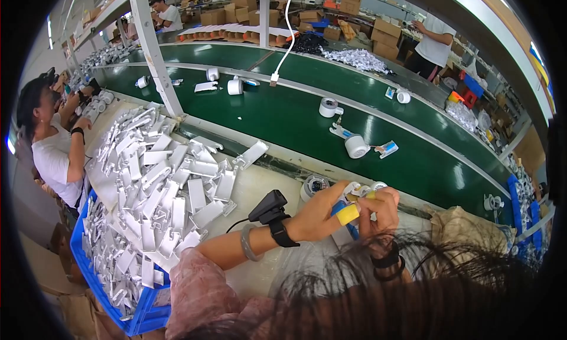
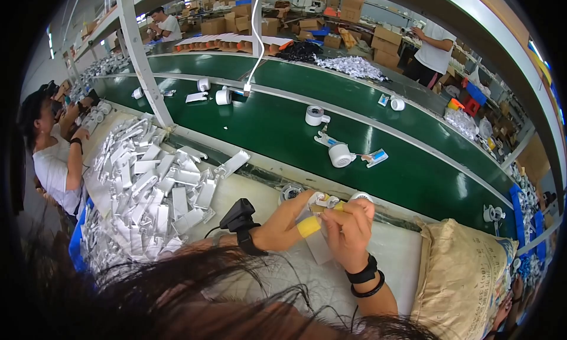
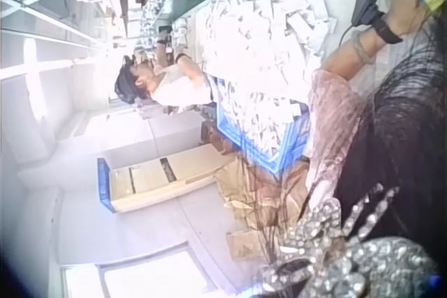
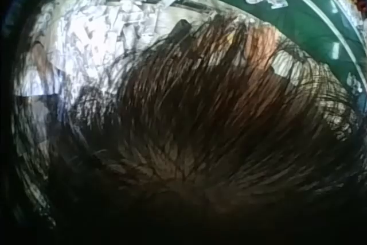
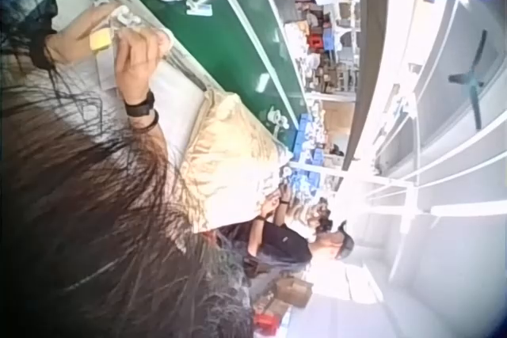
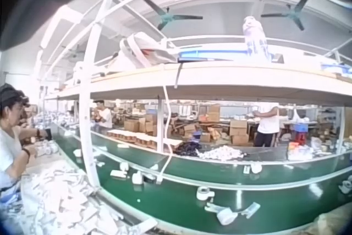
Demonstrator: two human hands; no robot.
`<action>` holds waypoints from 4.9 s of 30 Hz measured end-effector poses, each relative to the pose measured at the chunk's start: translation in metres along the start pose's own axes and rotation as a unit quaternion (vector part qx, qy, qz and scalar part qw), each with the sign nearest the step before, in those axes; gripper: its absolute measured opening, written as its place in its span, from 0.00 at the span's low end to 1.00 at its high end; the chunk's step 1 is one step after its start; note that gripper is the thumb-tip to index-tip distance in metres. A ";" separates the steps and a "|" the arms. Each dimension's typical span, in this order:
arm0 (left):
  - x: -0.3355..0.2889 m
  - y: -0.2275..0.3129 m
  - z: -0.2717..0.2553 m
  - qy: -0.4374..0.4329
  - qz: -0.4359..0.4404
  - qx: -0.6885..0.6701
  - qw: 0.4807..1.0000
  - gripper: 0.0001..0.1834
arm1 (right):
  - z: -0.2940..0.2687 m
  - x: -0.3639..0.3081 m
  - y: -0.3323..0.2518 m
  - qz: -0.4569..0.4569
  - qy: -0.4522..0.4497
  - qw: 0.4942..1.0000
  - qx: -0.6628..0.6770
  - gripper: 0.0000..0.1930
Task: The person assembles handheld fans by connecting wires, inserting a battery and motor into the plastic housing, and snapping the cover into place before setting the unit on the conveyor belt.
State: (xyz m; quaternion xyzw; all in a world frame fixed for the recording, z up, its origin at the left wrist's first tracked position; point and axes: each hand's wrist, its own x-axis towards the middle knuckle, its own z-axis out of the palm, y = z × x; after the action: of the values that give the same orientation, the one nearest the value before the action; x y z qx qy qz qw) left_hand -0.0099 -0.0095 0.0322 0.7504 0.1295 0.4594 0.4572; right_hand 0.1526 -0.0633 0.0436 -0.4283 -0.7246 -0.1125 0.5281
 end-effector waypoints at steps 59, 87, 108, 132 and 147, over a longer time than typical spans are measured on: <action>0.021 0.030 -0.086 -0.281 -0.265 0.075 0.919 0.17 | 0.017 -0.015 -0.012 0.302 -0.251 0.837 0.382 0.05; 0.191 -0.250 -0.160 0.319 -0.278 0.056 0.904 0.09 | 0.001 0.004 0.023 0.229 -0.338 0.879 0.245 0.05; 0.054 0.050 -0.031 -0.274 -0.206 0.037 0.939 0.38 | -0.008 -0.006 0.056 0.356 -0.291 0.764 0.454 0.10; 0.031 0.012 -0.062 -0.149 -0.088 0.186 0.967 0.23 | -0.019 0.010 0.018 0.385 -0.298 0.738 0.467 0.05; 0.018 -0.020 -0.025 -0.018 -0.223 -0.096 0.970 0.15 | 0.000 0.009 0.015 0.046 -0.004 0.998 0.029 0.09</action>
State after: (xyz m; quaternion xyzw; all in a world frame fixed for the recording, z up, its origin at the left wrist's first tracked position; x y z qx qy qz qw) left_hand -0.0157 0.0262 0.0303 0.6633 0.2400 0.3427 0.6205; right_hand 0.1628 -0.0498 0.0471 -0.4463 -0.7089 -0.0651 0.5423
